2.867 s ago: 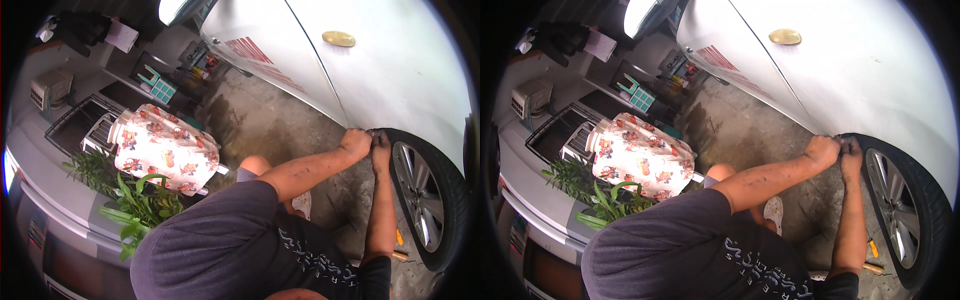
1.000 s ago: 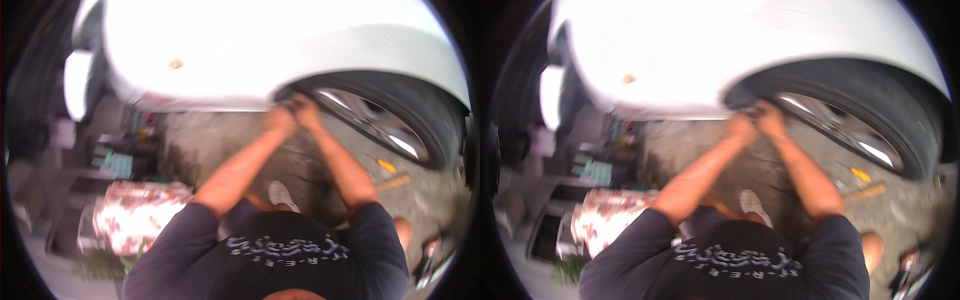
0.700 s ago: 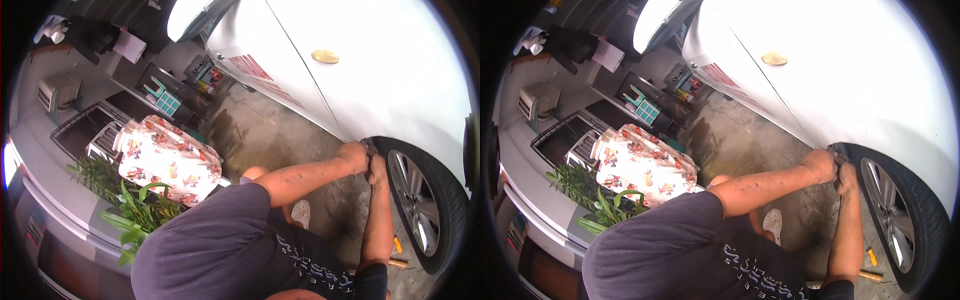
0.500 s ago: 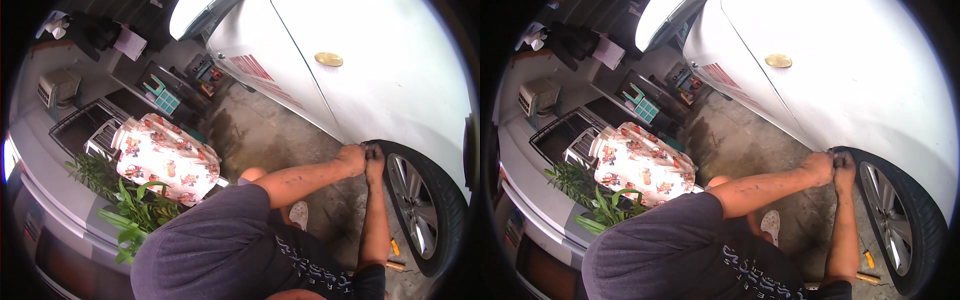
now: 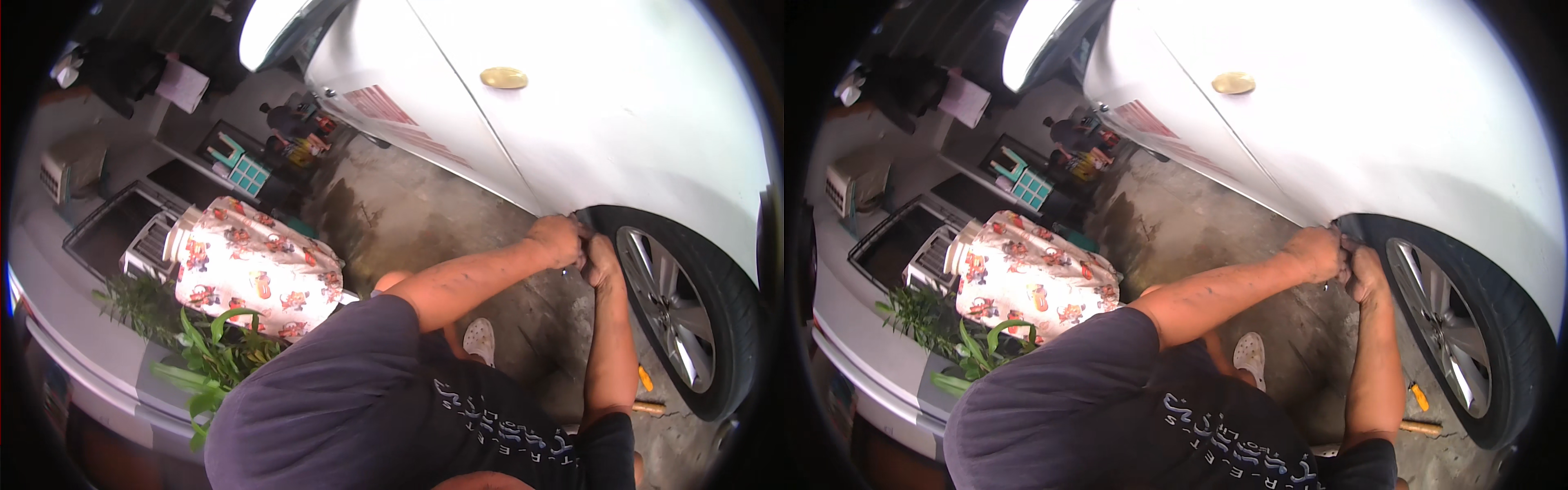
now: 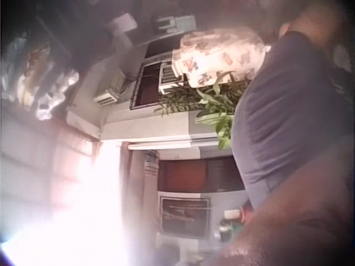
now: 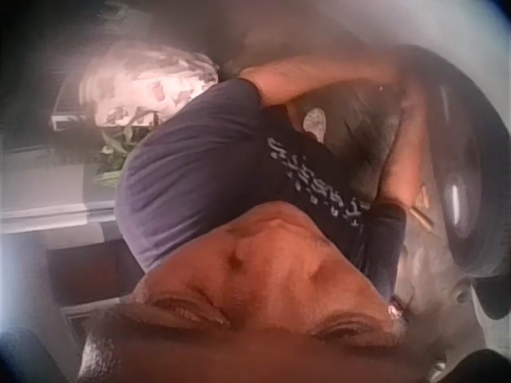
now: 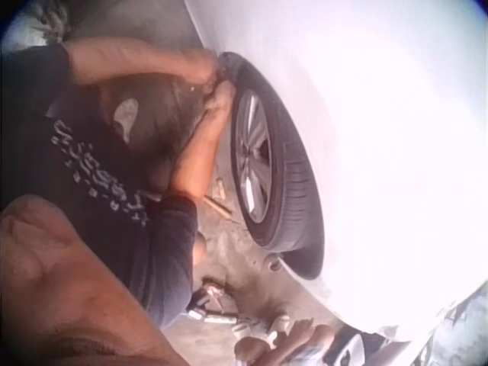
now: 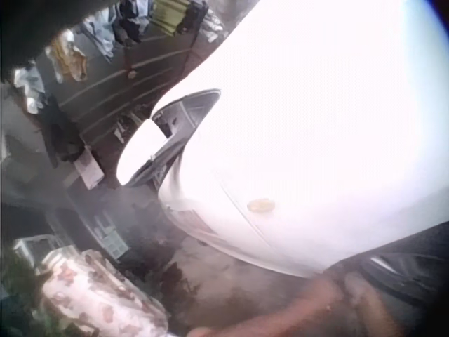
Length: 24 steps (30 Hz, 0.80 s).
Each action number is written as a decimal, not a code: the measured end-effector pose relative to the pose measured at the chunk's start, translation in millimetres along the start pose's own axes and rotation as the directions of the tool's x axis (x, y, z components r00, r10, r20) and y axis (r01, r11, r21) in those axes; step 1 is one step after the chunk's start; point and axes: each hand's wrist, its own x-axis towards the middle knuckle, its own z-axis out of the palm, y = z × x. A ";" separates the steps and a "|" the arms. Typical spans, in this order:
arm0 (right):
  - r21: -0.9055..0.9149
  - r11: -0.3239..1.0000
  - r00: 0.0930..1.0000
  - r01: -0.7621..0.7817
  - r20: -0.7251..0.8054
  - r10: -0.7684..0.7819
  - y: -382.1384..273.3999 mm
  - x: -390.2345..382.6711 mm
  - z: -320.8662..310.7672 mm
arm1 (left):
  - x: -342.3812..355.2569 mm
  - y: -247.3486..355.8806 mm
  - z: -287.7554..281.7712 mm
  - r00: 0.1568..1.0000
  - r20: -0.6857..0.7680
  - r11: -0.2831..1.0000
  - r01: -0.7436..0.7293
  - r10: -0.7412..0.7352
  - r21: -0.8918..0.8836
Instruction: The person attaches a plastic fender liner to the wheel well of a white car, pressing the liner into place by hand and then inserting and tightening screws with a screwdriver.
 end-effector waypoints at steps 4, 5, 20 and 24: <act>-0.298 0.950 0.995 0.087 -0.018 -0.097 -3.1 -3.2 1.3 | 5.2 2.5 0.0 0.987 0.091 0.984 0.119 -0.132 0.134; -0.472 0.878 0.988 0.086 -0.070 -0.135 -8.0 -10.6 28.8 | 2.2 -7.2 -2.6 0.984 0.081 0.975 0.144 -0.159 0.168; -0.544 0.687 0.785 0.482 -0.079 -0.614 11.6 -5.9 8.2 | 12.2 3.1 13.2 0.996 0.008 0.980 0.084 -0.087 0.178; -0.661 0.591 0.772 0.463 -0.027 -0.635 12.5 -6.8 22.5 | 9.3 -11.9 13.3 0.997 -0.028 0.966 0.076 -0.071 0.248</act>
